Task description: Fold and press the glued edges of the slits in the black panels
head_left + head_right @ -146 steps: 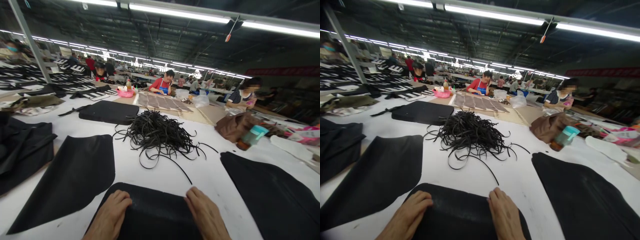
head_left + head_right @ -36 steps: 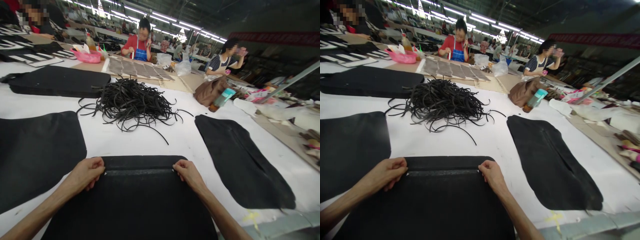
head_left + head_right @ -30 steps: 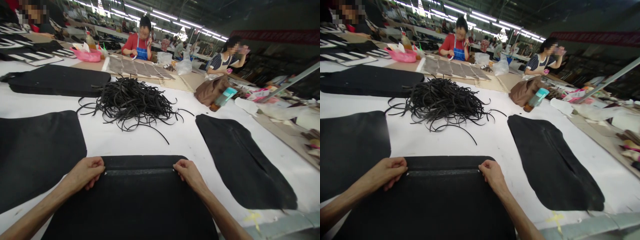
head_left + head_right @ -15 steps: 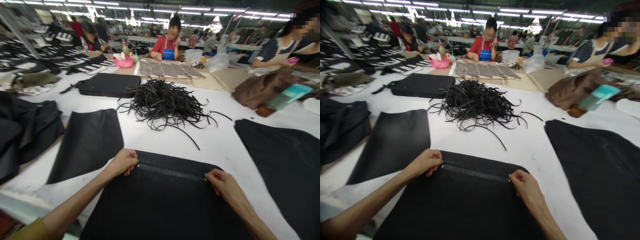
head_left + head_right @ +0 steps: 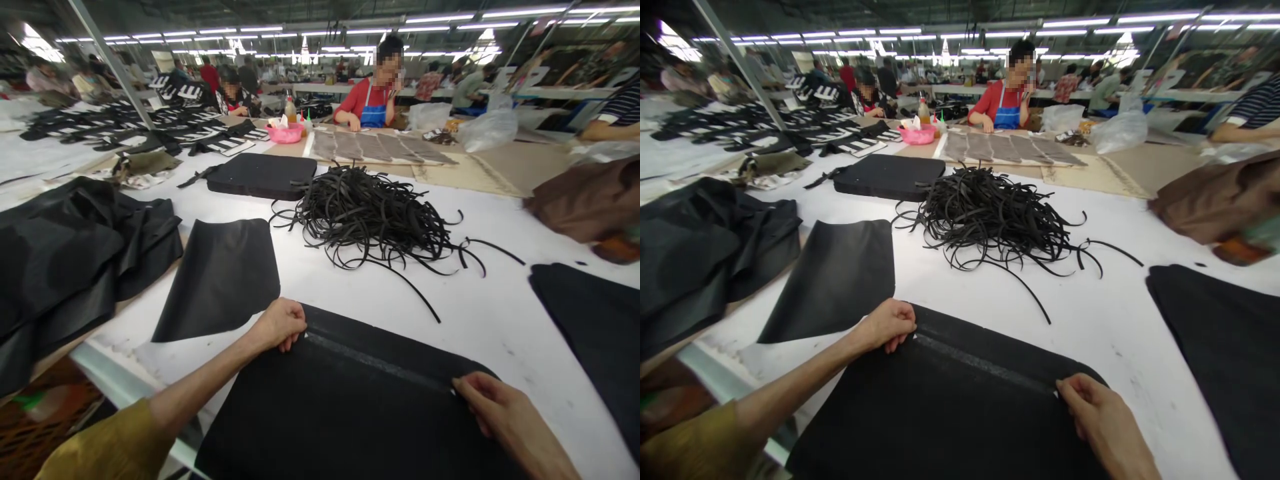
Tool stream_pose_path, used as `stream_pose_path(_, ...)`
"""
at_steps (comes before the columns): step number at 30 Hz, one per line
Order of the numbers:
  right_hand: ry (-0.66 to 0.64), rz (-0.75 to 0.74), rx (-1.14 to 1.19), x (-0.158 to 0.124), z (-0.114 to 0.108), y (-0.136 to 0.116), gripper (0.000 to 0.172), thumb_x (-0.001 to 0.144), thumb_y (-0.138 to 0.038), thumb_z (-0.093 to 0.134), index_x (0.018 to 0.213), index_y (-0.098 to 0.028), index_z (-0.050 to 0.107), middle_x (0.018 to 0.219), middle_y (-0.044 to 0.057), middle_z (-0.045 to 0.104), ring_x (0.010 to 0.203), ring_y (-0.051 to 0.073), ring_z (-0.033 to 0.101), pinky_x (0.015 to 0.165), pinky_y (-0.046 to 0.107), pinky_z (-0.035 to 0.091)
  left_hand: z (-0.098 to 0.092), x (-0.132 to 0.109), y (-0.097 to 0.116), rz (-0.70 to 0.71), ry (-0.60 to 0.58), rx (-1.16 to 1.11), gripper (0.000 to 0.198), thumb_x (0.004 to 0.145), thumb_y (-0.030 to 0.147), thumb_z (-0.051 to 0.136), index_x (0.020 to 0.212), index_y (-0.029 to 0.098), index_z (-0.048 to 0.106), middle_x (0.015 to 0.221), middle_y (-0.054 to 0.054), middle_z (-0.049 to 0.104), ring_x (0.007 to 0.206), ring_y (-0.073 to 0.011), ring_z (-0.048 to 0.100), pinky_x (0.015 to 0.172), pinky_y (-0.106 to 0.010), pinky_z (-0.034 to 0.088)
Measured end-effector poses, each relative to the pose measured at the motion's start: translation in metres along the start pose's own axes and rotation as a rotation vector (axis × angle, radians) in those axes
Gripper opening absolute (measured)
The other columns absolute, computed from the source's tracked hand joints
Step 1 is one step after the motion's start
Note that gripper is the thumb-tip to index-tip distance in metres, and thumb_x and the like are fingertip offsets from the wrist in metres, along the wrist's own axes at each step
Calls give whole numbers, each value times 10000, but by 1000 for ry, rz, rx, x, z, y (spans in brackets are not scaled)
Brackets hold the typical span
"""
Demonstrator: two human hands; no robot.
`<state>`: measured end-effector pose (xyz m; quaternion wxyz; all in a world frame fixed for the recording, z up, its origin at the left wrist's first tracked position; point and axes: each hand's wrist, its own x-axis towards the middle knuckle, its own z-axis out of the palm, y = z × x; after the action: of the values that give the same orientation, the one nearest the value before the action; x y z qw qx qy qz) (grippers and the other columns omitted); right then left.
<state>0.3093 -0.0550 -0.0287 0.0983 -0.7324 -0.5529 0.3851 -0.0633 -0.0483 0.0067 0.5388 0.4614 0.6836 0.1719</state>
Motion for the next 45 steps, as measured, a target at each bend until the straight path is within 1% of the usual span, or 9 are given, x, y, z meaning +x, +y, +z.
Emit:
stream_pose_path(8, 24, 0, 7, -6, 0, -9, 312, 713, -512, 466, 589, -227, 499, 428, -25, 474, 401, 139, 464, 430, 258, 324, 7, -3, 2, 4, 57, 165, 35, 642, 150, 425, 656, 177, 444, 443, 60, 460, 335, -95, 455, 333, -171, 298)
stream_pose_path(14, 36, -10, -25, -8, 1, -11, 292, 732, -490, 451, 611, -226, 486, 432, -48, 441, 419, 135, 471, 439, 253, 310, 5, -13, 8, 147, 189, 428, 65, 674, 155, 456, 665, 195, 405, 521, 62, 440, 487, -85, 434, 466, -194, 264)
stream_pose_path(19, 48, 5, -73, -7, 2, -11, 267, 750, -453, 450, 616, -225, 482, 402, -49, 457, 406, 134, 474, 426, 248, 291, 8, -21, 12, 192, 271, 678, 38, 733, 181, 462, 762, 204, 473, 613, 17, 506, 642, -153, 506, 569, -243, 290)
stream_pose_path(26, 136, 17, 51, -11, 2, -19, 180, 742, -312, 496, 664, -239, 351, 454, -75, 494, 365, 103, 458, 399, 229, 308, 19, -29, 15, 164, 289, 1045, 226, 866, 257, 309, 972, 201, 501, 764, -95, 622, 732, -272, 601, 627, -334, 376)
stream_pose_path(32, 159, 44, -7, -14, -1, -23, 180, 735, -285, 523, 666, -235, 364, 460, -73, 495, 389, 103, 444, 423, 232, 282, 12, -26, 13, 139, 292, 977, 173, 857, 307, 357, 927, 225, 492, 797, -47, 633, 757, -223, 597, 592, -275, 352)
stream_pose_path(37, 283, -57, -308, -25, -2, -29, 119, 782, -285, 476, 688, -235, 424, 585, -28, 546, 578, 155, 512, 520, 261, 303, 17, -29, 9, 291, 305, 952, 191, 859, 202, 321, 922, 222, 500, 936, -26, 592, 793, -172, 570, 616, -259, 356)
stream_pose_path(41, 363, -107, -499, -38, -2, -36, 133, 855, -234, 377, 877, -225, 508, 814, 32, 610, 688, 192, 562, 570, 294, 350, 20, -34, 6, 366, 357, 925, 300, 862, 135, 262, 988, 217, 521, 1006, -39, 535, 806, -155, 552, 650, -267, 392)
stream_pose_path(43, 426, -224, -593, -47, 4, -44, 237, 870, -171, 340, 1012, -197, 528, 971, 73, 597, 776, 209, 569, 619, 313, 381, 23, -36, 6, 431, 409, 929, 357, 842, 87, 255, 1059, 204, 514, 1078, -60, 515, 914, -174, 526, 756, -289, 410)
stream_pose_path(45, 416, -420, -679, -55, 15, -57, 321, 853, -92, 340, 1089, -184, 537, 1042, 86, 580, 857, 217, 553, 702, 328, 399, 31, -36, 7, 581, 352, 979, 430, 798, 29, 276, 1130, 194, 494, 1155, -69, 493, 1027, -192, 471, 881, -315, 381)
